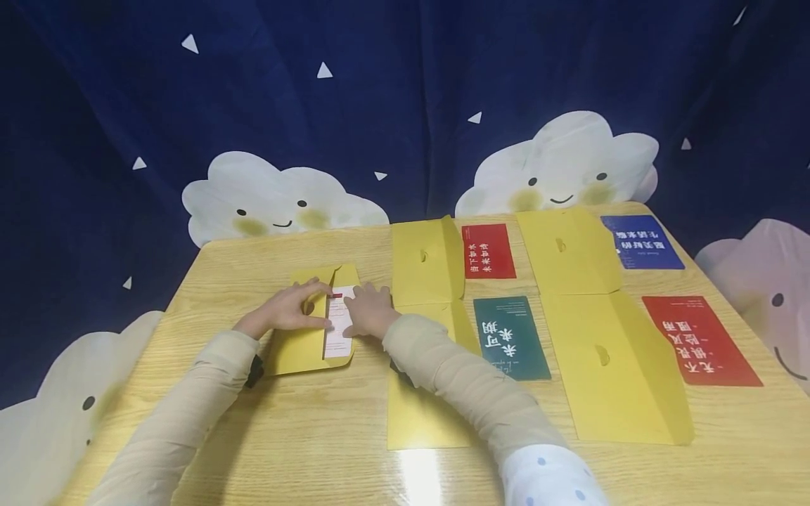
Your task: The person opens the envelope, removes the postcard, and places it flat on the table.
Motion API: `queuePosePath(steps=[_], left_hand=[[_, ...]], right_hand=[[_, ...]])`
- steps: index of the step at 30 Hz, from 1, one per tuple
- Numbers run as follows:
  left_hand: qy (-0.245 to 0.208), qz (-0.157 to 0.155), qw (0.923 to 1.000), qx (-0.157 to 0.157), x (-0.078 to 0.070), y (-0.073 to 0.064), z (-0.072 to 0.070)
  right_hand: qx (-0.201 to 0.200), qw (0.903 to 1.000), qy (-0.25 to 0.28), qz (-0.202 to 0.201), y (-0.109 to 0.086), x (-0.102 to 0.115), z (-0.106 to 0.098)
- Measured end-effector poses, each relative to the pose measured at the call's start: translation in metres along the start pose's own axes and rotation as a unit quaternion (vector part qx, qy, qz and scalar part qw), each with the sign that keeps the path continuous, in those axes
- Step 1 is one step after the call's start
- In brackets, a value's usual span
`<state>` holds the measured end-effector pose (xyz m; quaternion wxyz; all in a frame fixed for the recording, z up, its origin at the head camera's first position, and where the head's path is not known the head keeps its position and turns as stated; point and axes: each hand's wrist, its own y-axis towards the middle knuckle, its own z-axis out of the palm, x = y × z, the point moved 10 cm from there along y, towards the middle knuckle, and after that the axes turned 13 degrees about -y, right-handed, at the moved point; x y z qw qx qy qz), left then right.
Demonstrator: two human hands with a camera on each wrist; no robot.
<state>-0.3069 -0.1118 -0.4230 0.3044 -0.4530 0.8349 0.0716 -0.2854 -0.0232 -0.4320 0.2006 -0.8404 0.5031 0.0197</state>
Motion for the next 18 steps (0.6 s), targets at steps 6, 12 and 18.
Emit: queuePosePath(steps=[6,12,18], left_hand=[[-0.001,0.0,1.0,0.003,0.001,0.002,0.002],[-0.003,0.0,1.0,0.003,0.002,0.003,0.003],[-0.009,-0.002,1.0,0.002,0.003,0.002,0.003]], right_hand=[[0.01,0.9998,0.018,-0.001,-0.005,-0.007,0.002],[0.011,0.9984,0.055,0.001,-0.008,-0.014,0.004],[0.012,0.9936,0.112,-0.007,-0.009,-0.018,0.005]])
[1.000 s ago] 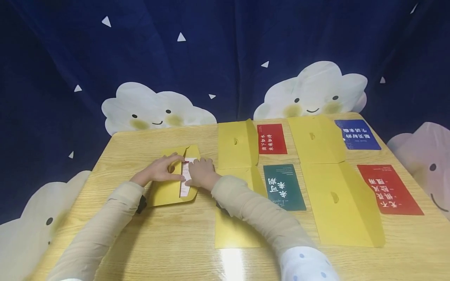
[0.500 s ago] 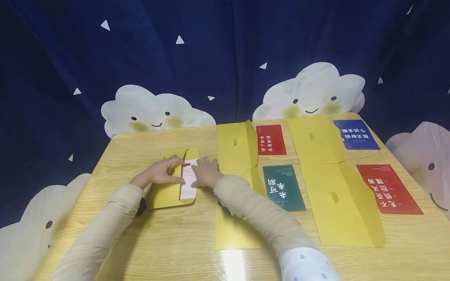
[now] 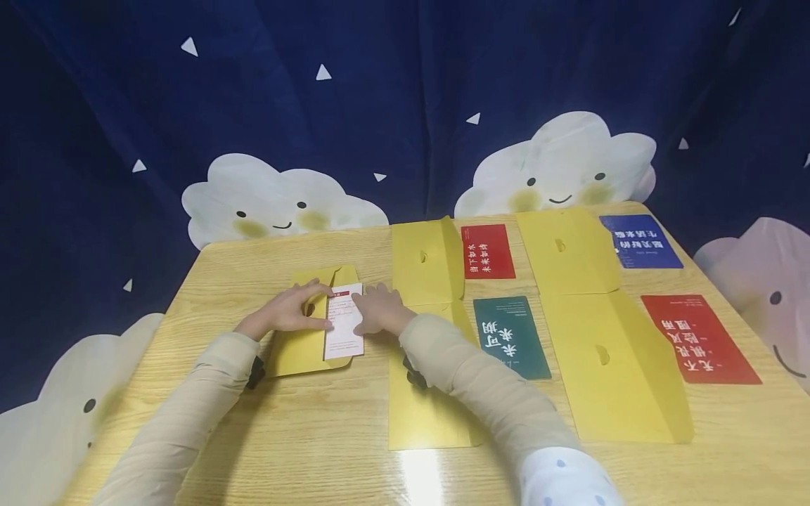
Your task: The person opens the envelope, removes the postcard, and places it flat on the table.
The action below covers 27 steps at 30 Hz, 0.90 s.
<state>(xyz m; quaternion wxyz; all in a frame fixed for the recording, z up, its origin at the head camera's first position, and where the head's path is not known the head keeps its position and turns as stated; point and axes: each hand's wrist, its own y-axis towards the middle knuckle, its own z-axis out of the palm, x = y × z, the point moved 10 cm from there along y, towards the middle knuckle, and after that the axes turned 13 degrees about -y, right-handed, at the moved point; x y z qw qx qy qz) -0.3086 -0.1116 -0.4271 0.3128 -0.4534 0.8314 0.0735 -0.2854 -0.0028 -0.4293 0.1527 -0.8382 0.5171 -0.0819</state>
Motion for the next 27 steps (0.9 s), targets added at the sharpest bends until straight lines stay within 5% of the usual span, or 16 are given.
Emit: queuePosePath(steps=[6,12,27], left_hand=[[-0.006,0.007,1.0,0.001,0.0,0.0,0.001],[-0.012,0.009,0.9999,-0.001,0.0,0.0,0.001],[-0.023,0.01,0.9997,0.0,0.002,0.0,0.001]], right_hand=[[-0.022,0.9978,0.061,-0.008,-0.003,0.0,-0.005],[-0.066,0.996,0.059,-0.007,-0.003,0.001,-0.009],[-0.085,0.9849,0.151,0.001,0.0,-0.009,-0.013]])
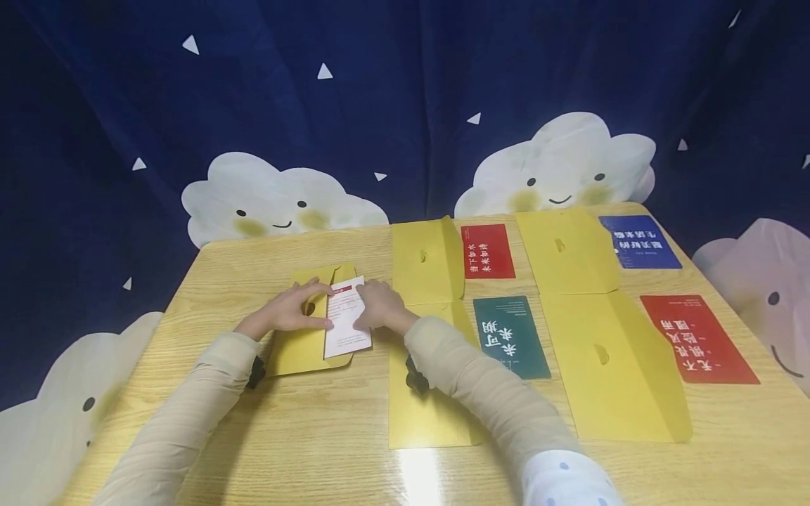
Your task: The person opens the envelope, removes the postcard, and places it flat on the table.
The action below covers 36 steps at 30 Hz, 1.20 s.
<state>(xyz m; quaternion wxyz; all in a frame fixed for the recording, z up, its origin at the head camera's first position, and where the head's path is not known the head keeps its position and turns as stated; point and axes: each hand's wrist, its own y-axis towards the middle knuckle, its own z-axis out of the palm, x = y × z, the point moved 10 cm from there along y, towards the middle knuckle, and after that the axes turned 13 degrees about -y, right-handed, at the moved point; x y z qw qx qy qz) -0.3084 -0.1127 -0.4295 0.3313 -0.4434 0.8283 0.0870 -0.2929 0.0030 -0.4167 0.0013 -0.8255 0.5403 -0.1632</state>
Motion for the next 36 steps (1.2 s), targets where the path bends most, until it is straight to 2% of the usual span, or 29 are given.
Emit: queuePosePath(steps=[6,15,21,28,30,34,36], left_hand=[[-0.003,-0.001,1.0,0.001,0.0,-0.003,-0.001],[-0.003,-0.001,1.0,-0.006,0.002,-0.007,-0.004],[-0.011,-0.014,0.9998,-0.008,0.004,-0.01,-0.004],[-0.018,-0.028,0.9994,-0.009,0.008,-0.014,-0.006],[-0.014,-0.028,0.9995,-0.01,0.009,-0.015,-0.007],[-0.005,-0.024,0.9996,-0.01,0.013,-0.016,-0.009],[-0.008,-0.018,0.9998,-0.008,0.015,-0.015,-0.01]], right_hand=[[-0.005,0.9996,0.024,0.013,-0.004,-0.005,-0.005],[-0.045,0.9978,0.044,0.022,-0.007,-0.018,-0.013],[-0.069,0.9909,0.11,0.036,-0.008,-0.023,-0.018],[-0.089,0.9746,0.199,0.052,-0.008,-0.029,-0.021],[-0.086,0.9638,0.246,0.056,-0.008,-0.031,-0.019],[-0.079,0.9348,0.34,0.066,-0.007,-0.036,-0.015],[-0.078,0.9281,0.357,0.07,-0.007,-0.039,-0.014]])
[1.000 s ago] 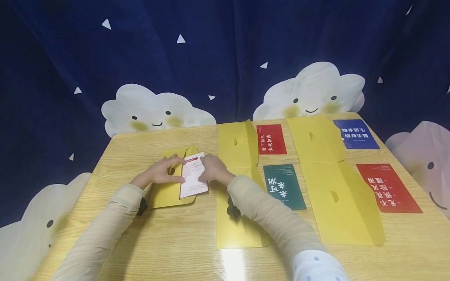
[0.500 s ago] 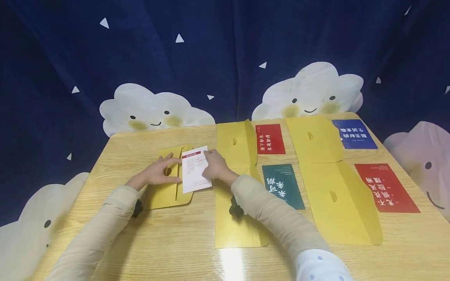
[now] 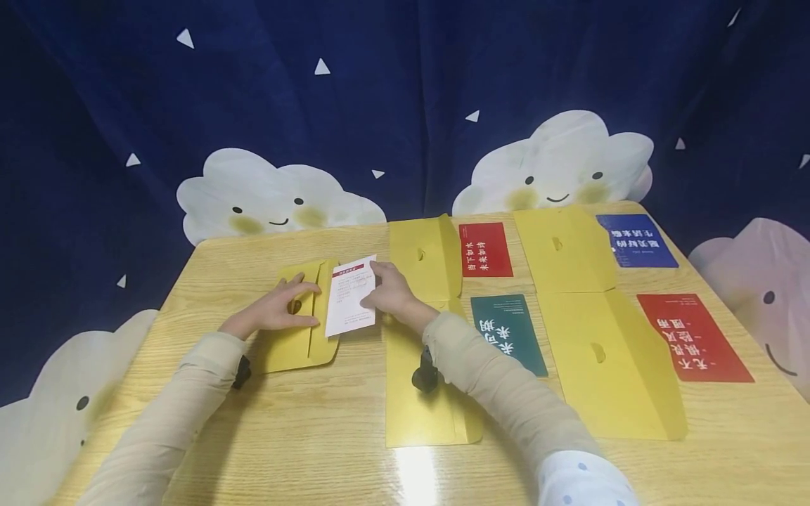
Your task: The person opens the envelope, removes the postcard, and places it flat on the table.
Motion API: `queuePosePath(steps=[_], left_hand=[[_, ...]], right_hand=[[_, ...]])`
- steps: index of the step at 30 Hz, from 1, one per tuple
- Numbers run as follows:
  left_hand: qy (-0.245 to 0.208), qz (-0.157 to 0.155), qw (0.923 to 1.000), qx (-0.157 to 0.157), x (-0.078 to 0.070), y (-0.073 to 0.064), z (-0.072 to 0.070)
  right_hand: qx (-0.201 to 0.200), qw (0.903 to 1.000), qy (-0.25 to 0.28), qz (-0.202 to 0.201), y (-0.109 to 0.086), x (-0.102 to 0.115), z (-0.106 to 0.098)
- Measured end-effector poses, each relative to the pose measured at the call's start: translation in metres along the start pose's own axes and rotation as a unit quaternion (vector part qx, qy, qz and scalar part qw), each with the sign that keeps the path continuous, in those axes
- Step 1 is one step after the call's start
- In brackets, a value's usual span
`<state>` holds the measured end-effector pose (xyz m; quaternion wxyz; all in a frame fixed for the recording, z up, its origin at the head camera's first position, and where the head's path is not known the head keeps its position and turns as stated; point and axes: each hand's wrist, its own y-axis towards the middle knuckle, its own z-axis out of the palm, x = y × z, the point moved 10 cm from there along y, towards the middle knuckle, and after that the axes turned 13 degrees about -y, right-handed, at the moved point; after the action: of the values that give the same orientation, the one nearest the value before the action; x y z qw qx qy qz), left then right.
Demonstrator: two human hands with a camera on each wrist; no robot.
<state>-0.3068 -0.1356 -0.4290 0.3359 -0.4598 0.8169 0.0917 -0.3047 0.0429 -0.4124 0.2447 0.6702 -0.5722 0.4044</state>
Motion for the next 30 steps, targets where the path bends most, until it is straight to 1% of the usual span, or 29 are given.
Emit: queuePosePath(steps=[5,6,7,10,12,13,14,20,23,26,28,30], left_hand=[[-0.017,0.028,0.9995,0.001,0.003,0.001,-0.003],[-0.018,0.037,0.9991,-0.003,0.008,0.002,-0.003],[-0.021,0.044,0.9988,-0.007,0.01,0.001,-0.004],[-0.029,0.046,0.9984,-0.017,0.013,-0.002,-0.008],[-0.026,0.033,0.999,-0.018,0.016,-0.003,-0.009],[-0.025,0.022,0.9993,-0.014,0.013,-0.005,-0.01],[-0.022,0.012,0.9996,-0.01,0.013,-0.006,-0.01],[0.017,-0.03,0.9994,0.004,0.023,-0.008,-0.01],[0.021,-0.038,0.999,0.003,0.027,-0.012,-0.012],[0.018,-0.035,0.9992,-0.001,0.031,-0.015,-0.016],[0.016,-0.035,0.9992,-0.003,0.034,-0.016,-0.019],[0.014,-0.039,0.9991,-0.003,0.038,-0.016,-0.02]], right_hand=[[-0.005,0.9999,0.013,-0.001,0.0,-0.003,-0.005],[-0.005,0.9998,0.017,-0.001,0.0,-0.004,-0.006],[-0.006,0.9998,0.021,0.0,0.0,-0.004,-0.007],[-0.004,0.9994,0.034,0.002,-0.001,-0.006,-0.01],[0.0,0.9991,0.041,0.007,-0.001,-0.008,-0.01],[0.0,0.9991,0.041,0.008,-0.001,-0.009,-0.011],[0.0,0.9991,0.041,0.01,-0.001,-0.01,-0.011],[-0.002,0.9994,0.03,0.014,-0.002,-0.014,-0.014],[0.0,0.9996,0.023,0.017,-0.003,-0.016,-0.012],[0.002,0.9998,0.013,0.015,-0.003,-0.016,-0.009],[0.006,0.9999,-0.007,0.005,-0.003,-0.015,-0.004],[0.006,0.9992,-0.038,-0.007,-0.002,-0.013,0.0]])
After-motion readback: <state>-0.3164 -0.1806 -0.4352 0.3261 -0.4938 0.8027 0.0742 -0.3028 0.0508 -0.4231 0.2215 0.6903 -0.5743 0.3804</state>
